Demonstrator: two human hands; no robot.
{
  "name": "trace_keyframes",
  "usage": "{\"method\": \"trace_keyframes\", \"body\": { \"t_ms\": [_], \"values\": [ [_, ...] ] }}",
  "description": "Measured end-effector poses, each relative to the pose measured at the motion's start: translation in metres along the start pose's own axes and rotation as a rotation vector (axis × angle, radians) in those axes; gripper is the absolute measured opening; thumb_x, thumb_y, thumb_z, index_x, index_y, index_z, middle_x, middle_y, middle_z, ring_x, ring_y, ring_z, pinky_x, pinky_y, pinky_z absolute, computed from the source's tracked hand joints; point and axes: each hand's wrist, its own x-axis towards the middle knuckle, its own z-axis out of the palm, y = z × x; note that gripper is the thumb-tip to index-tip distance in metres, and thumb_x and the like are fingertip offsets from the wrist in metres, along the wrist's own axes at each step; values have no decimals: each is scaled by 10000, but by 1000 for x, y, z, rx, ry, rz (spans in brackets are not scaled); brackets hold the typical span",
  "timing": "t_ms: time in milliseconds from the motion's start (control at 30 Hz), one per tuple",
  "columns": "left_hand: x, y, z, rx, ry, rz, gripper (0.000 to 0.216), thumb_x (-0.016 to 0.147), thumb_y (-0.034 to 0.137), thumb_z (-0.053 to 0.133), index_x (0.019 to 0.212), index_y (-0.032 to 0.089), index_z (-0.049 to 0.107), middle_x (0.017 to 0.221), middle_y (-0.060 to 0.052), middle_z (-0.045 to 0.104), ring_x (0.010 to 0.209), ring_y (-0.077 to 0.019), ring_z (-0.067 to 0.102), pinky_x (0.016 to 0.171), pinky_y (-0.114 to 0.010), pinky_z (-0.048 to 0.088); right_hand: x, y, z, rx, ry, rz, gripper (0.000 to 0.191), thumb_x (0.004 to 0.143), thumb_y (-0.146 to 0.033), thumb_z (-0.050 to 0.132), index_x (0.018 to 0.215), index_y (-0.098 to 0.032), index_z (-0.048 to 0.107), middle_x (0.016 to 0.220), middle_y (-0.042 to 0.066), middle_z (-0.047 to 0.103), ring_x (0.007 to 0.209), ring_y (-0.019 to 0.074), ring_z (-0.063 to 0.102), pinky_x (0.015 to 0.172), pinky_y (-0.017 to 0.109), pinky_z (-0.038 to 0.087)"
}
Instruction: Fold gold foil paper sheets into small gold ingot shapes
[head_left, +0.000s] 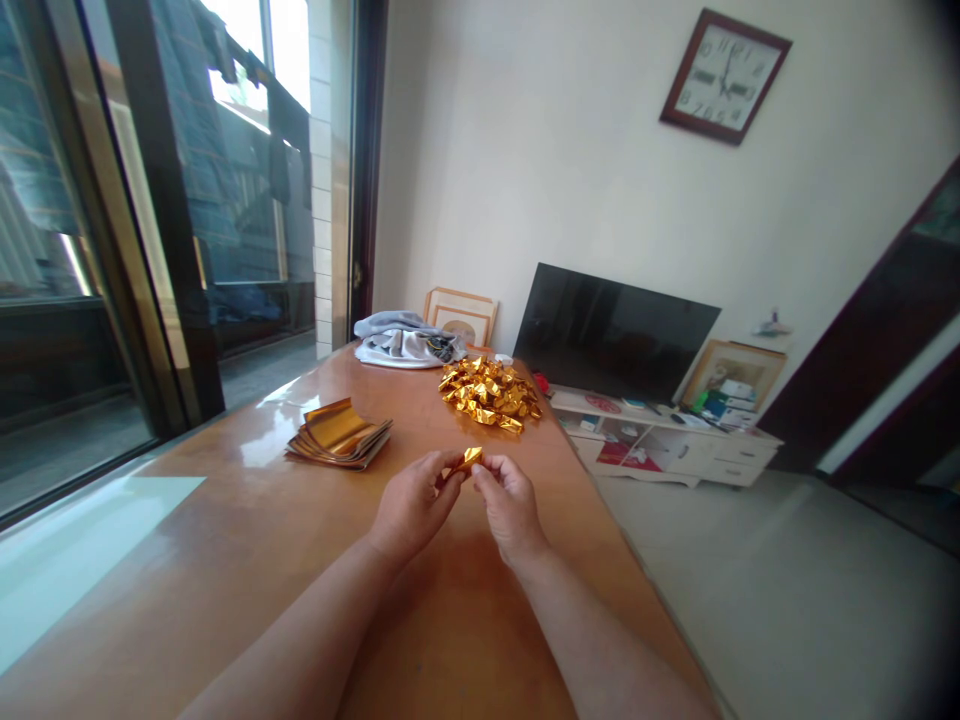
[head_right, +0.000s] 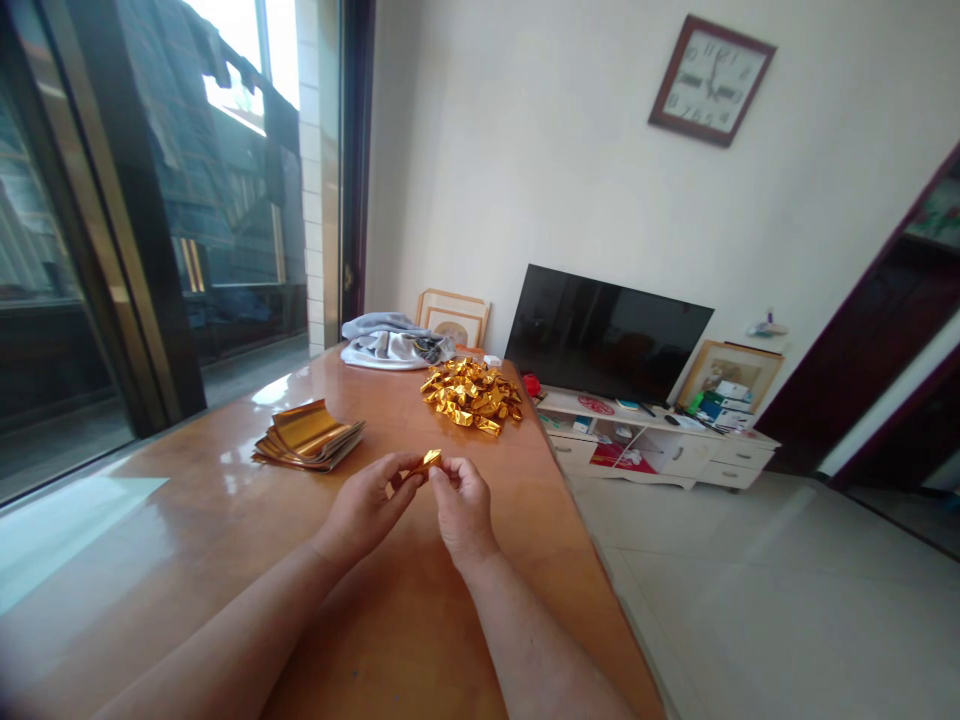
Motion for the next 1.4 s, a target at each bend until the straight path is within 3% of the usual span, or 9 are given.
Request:
{"method": "trace_keyframes", "body": {
  "t_ms": [133, 267, 400, 600, 800, 1100, 1233, 1400],
  "values": [
    [0, 3, 2, -170, 27, -97, 232, 772, 323, 752, 1002, 292, 755, 976, -50, 743, 846, -237, 641, 749, -291, 444, 0, -2, 0, -4, -6, 9, 222, 852, -373, 664, 958, -179, 647, 884, 17, 691, 783, 156, 606, 708, 263, 460],
    [5, -2, 4, -351, 27, -169, 242, 826, 377, 698, 1004, 214, 715, 892, -62, 742, 815, -219, 660, 763, -306, 460, 3, 1, -4, -60, 40, 18, 265, 854, -430, 650, 972, -193, 645, 875, 7, 672, 781, 157, 589, 694, 255, 450],
    [11, -10, -1, -535, 44, -327, 364, 815, 443, 702, 1041, 158, 677, 843, -73, 752, 738, -189, 667, 669, -281, 434, 5, 11, -8, -169, 119, 78, 265, 830, -432, 645, 937, -189, 650, 860, 11, 661, 766, 158, 574, 705, 261, 453],
    [14, -30, -6, -629, 98, -539, 454, 735, 469, 777, 1052, 157, 687, 842, -45, 720, 595, -95, 563, 521, -212, 331, 3, 15, -5, -186, 16, 211, 259, 821, -432, 626, 859, -177, 643, 745, 11, 655, 646, 151, 576, 541, 232, 409],
    [17, -39, -4, -744, 100, -569, 441, 686, 431, 825, 985, 142, 680, 764, -9, 652, 579, -81, 557, 495, -197, 335, 3, 5, 3, -148, -78, 306, 235, 816, -399, 656, 815, -165, 634, 690, 18, 674, 540, 123, 581, 476, 206, 399],
    [18, -34, -10, -871, 77, -599, 388, 730, 357, 785, 1054, 175, 673, 793, -18, 690, 599, -95, 614, 502, -191, 381, 8, -4, 4, 33, -158, 609, 299, 896, -412, 571, 800, -133, 620, 651, 71, 669, 496, 114, 597, 455, 196, 436],
    [18, -36, -9, -900, 49, -612, 410, 750, 305, 753, 1137, 197, 671, 875, -32, 715, 627, -91, 632, 497, -178, 375, 11, -7, 6, 72, -159, 601, 223, 858, -343, 601, 779, -135, 612, 634, 55, 661, 482, 97, 565, 447, 181, 406],
    [20, -42, -8, -860, 92, -633, 471, 735, 297, 752, 1192, 221, 671, 1137, -80, 717, 697, -103, 662, 494, -185, 371, 13, -9, 11, 25, -83, 462, 181, 830, -325, 612, 774, -154, 596, 603, 25, 651, 451, 84, 519, 427, 174, 356]
  ]
}}
